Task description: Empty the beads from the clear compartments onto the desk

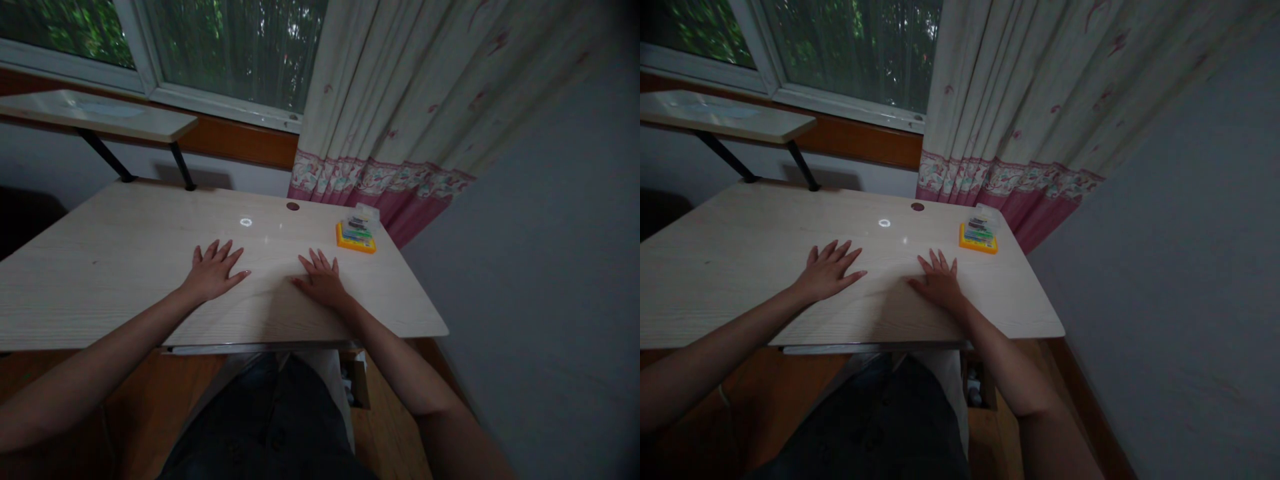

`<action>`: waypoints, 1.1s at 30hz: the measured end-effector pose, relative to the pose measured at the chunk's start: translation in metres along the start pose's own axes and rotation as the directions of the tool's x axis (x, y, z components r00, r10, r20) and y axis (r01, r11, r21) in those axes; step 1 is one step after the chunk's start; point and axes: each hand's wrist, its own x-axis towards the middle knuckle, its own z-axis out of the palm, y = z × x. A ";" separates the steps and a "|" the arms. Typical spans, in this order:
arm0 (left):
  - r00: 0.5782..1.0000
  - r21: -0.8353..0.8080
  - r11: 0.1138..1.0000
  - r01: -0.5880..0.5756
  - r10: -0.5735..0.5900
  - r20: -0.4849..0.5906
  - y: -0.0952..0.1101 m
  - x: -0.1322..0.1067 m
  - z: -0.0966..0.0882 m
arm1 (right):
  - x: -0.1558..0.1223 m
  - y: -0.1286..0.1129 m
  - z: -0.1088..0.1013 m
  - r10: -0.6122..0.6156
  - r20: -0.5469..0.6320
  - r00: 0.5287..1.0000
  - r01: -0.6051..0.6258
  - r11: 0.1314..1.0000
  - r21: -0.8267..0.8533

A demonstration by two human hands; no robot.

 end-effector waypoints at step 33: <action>0.998 0.044 0.999 0.024 -0.027 0.051 0.004 0.000 -0.004 | 0.001 0.003 0.005 -0.004 -0.031 1.000 0.005 0.999 0.033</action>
